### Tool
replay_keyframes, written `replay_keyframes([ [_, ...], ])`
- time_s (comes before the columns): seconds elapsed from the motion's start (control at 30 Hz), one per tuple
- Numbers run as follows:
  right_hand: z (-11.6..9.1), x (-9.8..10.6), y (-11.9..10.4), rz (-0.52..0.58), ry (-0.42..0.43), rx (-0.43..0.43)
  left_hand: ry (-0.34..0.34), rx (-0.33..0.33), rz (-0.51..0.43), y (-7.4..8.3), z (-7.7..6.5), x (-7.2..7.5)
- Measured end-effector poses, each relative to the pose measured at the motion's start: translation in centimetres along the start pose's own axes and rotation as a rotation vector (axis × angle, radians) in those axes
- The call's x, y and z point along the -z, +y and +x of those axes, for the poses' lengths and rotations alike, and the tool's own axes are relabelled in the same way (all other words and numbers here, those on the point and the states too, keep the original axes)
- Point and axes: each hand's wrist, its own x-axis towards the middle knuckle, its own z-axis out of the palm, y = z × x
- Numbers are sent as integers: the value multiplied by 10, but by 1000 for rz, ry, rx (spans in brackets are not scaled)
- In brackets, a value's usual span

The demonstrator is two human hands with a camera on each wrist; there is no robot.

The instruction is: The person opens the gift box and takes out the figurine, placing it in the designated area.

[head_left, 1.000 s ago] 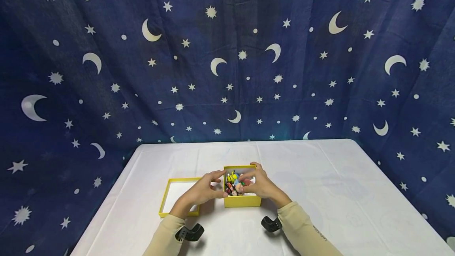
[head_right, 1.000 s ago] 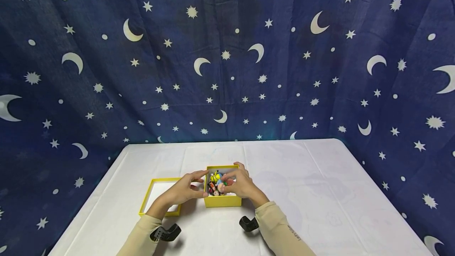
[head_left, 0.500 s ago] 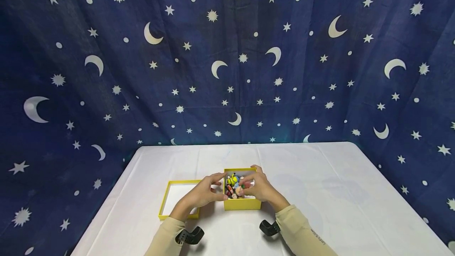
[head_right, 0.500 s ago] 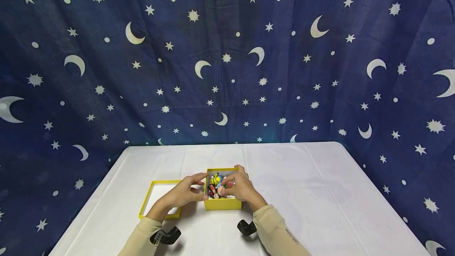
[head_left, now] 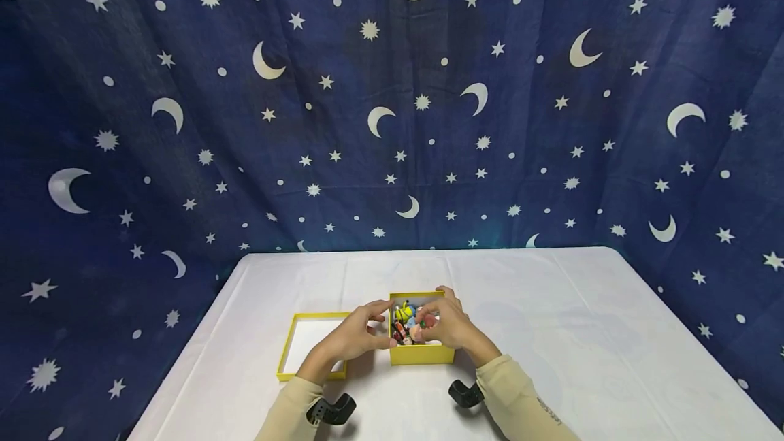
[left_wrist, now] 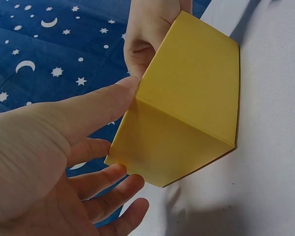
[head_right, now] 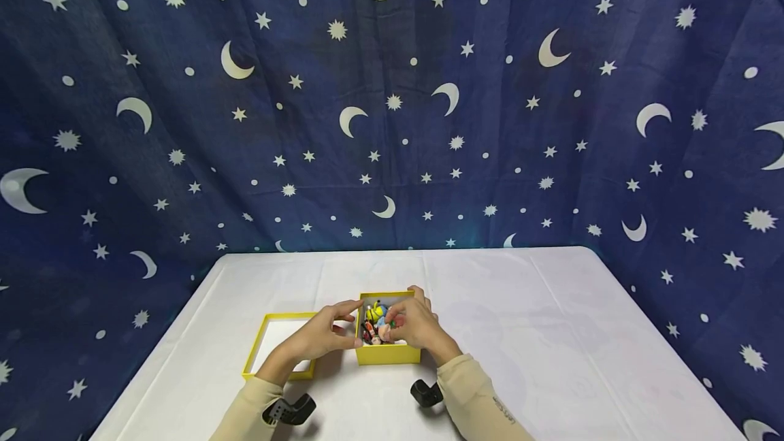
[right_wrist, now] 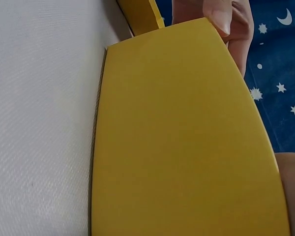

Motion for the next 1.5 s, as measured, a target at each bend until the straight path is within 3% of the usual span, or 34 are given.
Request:
replay_keyframes([
  [0.53, 1, -2, 4, -11, 17, 38, 2, -14, 2, -1, -1, 1],
  [0.73, 3, 8, 5, 88, 19, 99, 4, 2, 9, -1, -2, 1],
  [0.93, 6, 18, 5, 190, 0, 76, 2, 8, 12, -1, -2, 2],
  [1.33, 8, 45, 16, 346, 145, 140, 16, 14, 13, -2, -2, 0],
  [1.5, 6, 54, 19, 490, 125, 134, 17, 20, 12, -1, -3, -1],
])
